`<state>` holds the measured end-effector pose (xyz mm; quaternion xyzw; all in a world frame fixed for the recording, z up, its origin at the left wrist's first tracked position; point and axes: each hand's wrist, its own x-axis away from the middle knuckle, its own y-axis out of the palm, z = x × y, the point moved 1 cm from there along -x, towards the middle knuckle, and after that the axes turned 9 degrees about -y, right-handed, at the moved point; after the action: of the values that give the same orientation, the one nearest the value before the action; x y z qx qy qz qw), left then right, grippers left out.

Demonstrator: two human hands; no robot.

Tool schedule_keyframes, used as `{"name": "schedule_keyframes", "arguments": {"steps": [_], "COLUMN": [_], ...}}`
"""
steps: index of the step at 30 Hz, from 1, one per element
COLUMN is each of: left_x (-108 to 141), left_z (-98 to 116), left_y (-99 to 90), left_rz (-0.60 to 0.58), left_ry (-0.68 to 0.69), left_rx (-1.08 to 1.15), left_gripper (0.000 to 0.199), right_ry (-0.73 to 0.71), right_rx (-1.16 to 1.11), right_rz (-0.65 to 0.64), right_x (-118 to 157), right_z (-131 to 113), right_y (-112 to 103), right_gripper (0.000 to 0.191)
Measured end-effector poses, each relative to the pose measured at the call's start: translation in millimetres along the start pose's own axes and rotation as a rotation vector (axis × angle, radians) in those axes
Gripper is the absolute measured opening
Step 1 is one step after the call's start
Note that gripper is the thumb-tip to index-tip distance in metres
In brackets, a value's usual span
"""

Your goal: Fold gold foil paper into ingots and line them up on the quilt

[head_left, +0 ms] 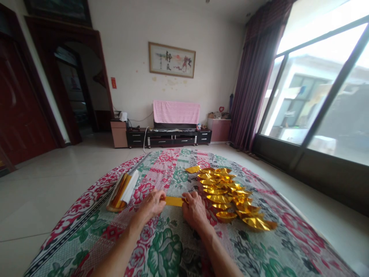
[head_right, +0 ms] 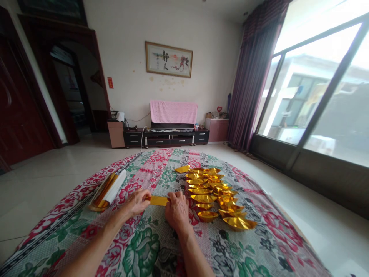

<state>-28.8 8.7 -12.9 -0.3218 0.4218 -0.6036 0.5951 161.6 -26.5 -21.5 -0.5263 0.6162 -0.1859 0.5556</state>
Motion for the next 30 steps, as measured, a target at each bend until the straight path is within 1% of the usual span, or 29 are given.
{"name": "schedule_keyframes", "arguments": {"steps": [6,15,18,20,25,28,30], "left_x": [-7,-5,-5,-5,-1,1,3], "left_z": [-8,-9,-10,-9,1,7,9], "left_y": [2.5,-3.1,-3.1,-4.7,-12.9,-15.4,-14.8], "left_rz": [-0.033,-0.052,-0.077,-0.074,0.033,0.128,0.176], "left_ry": [-0.047,0.009,-0.002,-0.013,0.033,0.113,0.180], "left_rx": [0.014,0.055,0.081,0.101,0.147,0.150,0.132], "left_gripper": [0.039,0.037,0.043,0.041,0.020,0.017,0.017], "right_ry": [0.001,-0.014,-0.039,-0.055,-0.085,-0.117,-0.133], "right_rx": [0.007,-0.065,-0.077,-0.080,-0.080,-0.073,-0.073], "right_rz": [0.015,0.091,0.110,0.118,0.166,0.220,0.229], "right_x": [0,3,2,2,2,2,2], "right_z": [-1,-2,-1,-2,-4,-4,-3], "right_y": [-1,-3,-3,-5,-8,-10,-10], "right_gripper": [0.017,0.017,0.016,0.015,0.014,0.013,0.013]}}
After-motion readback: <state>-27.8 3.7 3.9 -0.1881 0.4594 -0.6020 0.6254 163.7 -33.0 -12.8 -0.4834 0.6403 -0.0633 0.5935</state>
